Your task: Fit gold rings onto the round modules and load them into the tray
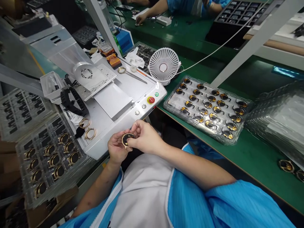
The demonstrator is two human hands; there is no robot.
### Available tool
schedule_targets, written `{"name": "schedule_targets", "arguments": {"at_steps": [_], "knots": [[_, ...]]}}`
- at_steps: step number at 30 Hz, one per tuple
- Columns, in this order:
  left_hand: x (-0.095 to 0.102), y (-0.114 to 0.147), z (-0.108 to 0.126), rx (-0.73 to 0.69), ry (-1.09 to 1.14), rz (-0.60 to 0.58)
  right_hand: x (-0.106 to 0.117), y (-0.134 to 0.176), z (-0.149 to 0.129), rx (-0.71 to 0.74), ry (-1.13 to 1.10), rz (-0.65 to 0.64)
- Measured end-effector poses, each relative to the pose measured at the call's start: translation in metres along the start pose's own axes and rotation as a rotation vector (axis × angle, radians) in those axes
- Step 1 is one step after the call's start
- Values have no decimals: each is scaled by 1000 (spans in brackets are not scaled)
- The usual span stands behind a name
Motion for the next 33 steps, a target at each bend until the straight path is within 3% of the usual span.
{"name": "schedule_targets", "arguments": {"at_steps": [5, 10, 20, 24, 27, 30, 33], "knots": [[6, 4, -4, 3, -36, 18, 0, -5, 3, -26, -41, -46], [10, 6, -3, -21, -73, 2, 6, -12, 18, -152, 24, -56], [2, -1, 11, -85, -174, -122, 2, -21, 35, -216, -28, -145], [12, -5, 12, -54, -158, -19, 1, -34, 20, -195, 86, -115], [17, -7, 13, -22, -71, 87, 17, -60, -9, -136, 148, 15], [14, -7, 13, 38, -14, 71, 48, -85, -43, -65, 92, 268], [13, -8, 17, 45, -57, 39, 61, -99, -58, -58, 99, 342]]}}
Point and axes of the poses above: each hand's wrist, its own y-axis away from the middle knuckle, its own x-axis out of the back of the hand, z = x × y, the point moved 9 cm from there along -y, towards the middle knuckle, and after that the axes turned 14 degrees about -x, right-handed, at the moved point
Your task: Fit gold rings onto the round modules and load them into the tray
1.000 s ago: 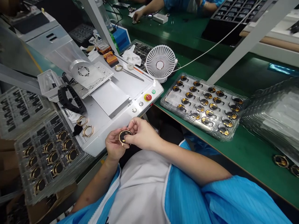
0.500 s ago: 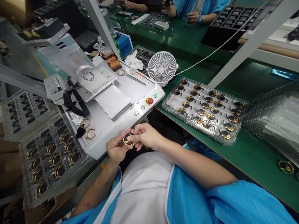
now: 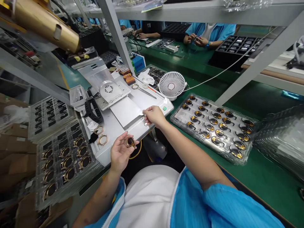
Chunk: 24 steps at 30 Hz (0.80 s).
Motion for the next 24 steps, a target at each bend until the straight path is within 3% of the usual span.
{"name": "schedule_targets", "arguments": {"at_steps": [11, 14, 17, 20, 24], "knots": [[-1, -5, 11, -181, -270, -26, 1, -3, 0, 52, 34, 37], [-4, -5, 18, -246, -325, -41, 0, 10, -6, 134, 42, 36], [-5, -4, 22, -277, -408, -47, -13, 41, -3, 230, 93, -130], [-5, -3, 21, -273, -470, -60, -34, 71, 25, 142, 184, -365], [-4, -2, 18, -244, -534, -66, -41, 85, 51, 79, 211, -369]]}}
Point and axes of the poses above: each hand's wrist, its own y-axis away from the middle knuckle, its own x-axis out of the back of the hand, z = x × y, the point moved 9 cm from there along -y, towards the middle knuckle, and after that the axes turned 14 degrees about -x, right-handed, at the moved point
